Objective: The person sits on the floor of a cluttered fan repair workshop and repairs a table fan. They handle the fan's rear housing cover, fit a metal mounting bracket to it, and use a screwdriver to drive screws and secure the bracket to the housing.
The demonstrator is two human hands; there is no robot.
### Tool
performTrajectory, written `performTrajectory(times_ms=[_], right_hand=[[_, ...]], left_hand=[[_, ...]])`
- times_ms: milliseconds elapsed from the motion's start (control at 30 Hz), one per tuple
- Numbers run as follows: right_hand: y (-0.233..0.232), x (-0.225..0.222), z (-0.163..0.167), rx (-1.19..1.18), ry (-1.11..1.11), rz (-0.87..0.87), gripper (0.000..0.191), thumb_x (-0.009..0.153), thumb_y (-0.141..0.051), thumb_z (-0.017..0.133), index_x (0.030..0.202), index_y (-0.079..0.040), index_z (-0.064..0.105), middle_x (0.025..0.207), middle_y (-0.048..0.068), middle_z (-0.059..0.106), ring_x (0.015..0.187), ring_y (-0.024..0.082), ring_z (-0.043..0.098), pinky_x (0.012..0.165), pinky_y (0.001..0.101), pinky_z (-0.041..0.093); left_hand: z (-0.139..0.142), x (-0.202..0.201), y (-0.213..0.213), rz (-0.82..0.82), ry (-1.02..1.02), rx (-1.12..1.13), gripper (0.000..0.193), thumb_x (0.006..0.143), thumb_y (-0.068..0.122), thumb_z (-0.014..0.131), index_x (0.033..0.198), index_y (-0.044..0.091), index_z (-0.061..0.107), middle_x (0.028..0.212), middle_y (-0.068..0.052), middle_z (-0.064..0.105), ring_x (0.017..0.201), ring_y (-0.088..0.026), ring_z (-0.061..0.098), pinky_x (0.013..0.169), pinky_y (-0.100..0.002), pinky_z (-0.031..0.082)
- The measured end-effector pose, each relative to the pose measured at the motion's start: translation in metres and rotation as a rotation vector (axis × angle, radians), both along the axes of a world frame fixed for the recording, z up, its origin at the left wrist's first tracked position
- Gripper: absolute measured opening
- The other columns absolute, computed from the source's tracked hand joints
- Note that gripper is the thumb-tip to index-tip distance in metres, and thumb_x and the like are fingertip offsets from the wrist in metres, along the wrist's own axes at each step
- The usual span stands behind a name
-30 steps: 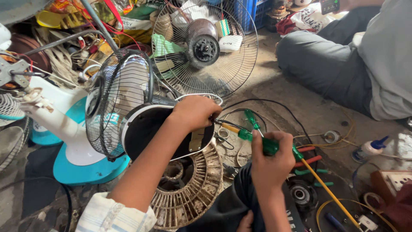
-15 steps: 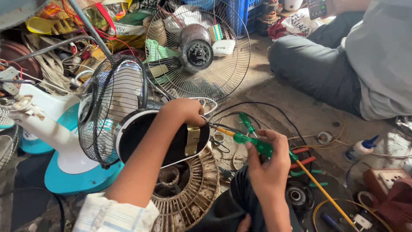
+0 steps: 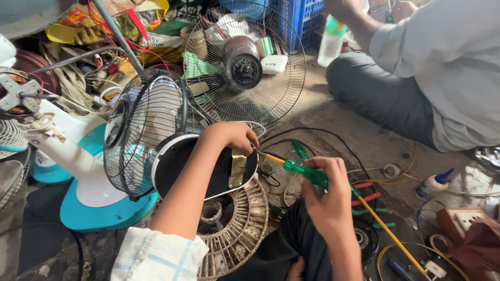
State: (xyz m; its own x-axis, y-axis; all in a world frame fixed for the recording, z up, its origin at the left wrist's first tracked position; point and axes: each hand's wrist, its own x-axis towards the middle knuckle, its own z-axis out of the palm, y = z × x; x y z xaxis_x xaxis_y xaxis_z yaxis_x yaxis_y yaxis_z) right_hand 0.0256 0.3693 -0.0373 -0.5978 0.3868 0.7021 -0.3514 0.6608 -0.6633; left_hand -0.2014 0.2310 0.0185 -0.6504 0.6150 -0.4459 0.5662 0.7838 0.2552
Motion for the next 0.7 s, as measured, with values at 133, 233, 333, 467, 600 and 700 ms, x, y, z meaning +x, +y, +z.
performTrajectory(times_ms=[133, 233, 333, 467, 600, 700], right_hand=[[0.001, -0.004, -0.005, -0.256, -0.111, -0.065, 0.038, 0.084, -0.009, 0.081, 0.114, -0.002, 0.057, 0.1, 0.009, 0.065, 0.085, 0.02, 0.065, 0.068, 0.0303, 0.053], [-0.003, -0.003, -0.007, -0.063, -0.04, -0.053, 0.04, 0.081, -0.004, 0.079, 0.114, -0.001, 0.056, 0.105, 0.012, 0.063, 0.093, 0.025, 0.066, 0.077, 0.0333, 0.054], [-0.011, 0.0, -0.004, -0.102, -0.103, -0.21, 0.031, 0.088, -0.008, 0.081, 0.109, -0.003, 0.059, 0.1, 0.011, 0.066, 0.088, 0.025, 0.069, 0.079, 0.0349, 0.055], [-0.01, 0.007, 0.007, 0.13, 0.055, -0.036, 0.043, 0.083, -0.005, 0.075, 0.122, 0.001, 0.057, 0.115, 0.019, 0.057, 0.099, 0.034, 0.066, 0.082, 0.0396, 0.054], [-0.007, 0.011, 0.02, 0.051, -0.271, -0.143, 0.036, 0.09, -0.011, 0.074, 0.123, -0.005, 0.062, 0.111, 0.014, 0.06, 0.094, 0.035, 0.066, 0.077, 0.0412, 0.053], [-0.008, 0.012, 0.031, 0.165, -0.243, -0.18, 0.044, 0.087, -0.014, 0.076, 0.126, -0.003, 0.06, 0.115, 0.017, 0.06, 0.102, 0.04, 0.062, 0.082, 0.0447, 0.051]], left_hand=[[0.004, 0.001, 0.003, -0.064, -0.066, 0.039, 0.059, 0.068, 0.004, 0.068, 0.118, 0.033, 0.08, 0.109, -0.002, 0.079, 0.1, -0.019, 0.07, 0.087, -0.033, 0.055], [0.007, 0.004, 0.003, -0.05, -0.07, 0.055, 0.054, 0.072, 0.005, 0.069, 0.118, 0.032, 0.079, 0.11, -0.001, 0.078, 0.101, -0.017, 0.07, 0.089, -0.032, 0.054], [0.012, 0.009, 0.002, -0.054, -0.073, 0.059, 0.048, 0.076, 0.008, 0.069, 0.117, 0.03, 0.079, 0.11, -0.001, 0.078, 0.103, -0.018, 0.07, 0.089, -0.033, 0.054], [0.016, 0.012, 0.001, -0.019, -0.081, 0.062, 0.049, 0.076, 0.005, 0.066, 0.117, 0.029, 0.08, 0.113, -0.001, 0.077, 0.104, -0.019, 0.07, 0.091, -0.033, 0.054], [0.015, 0.012, 0.003, -0.003, -0.082, 0.072, 0.052, 0.075, 0.002, 0.063, 0.117, 0.028, 0.079, 0.114, -0.002, 0.078, 0.104, -0.02, 0.07, 0.091, -0.034, 0.055], [0.017, 0.012, 0.004, -0.06, -0.112, 0.126, 0.054, 0.074, 0.0, 0.057, 0.114, 0.026, 0.082, 0.113, -0.002, 0.08, 0.104, -0.019, 0.072, 0.093, -0.031, 0.054]])
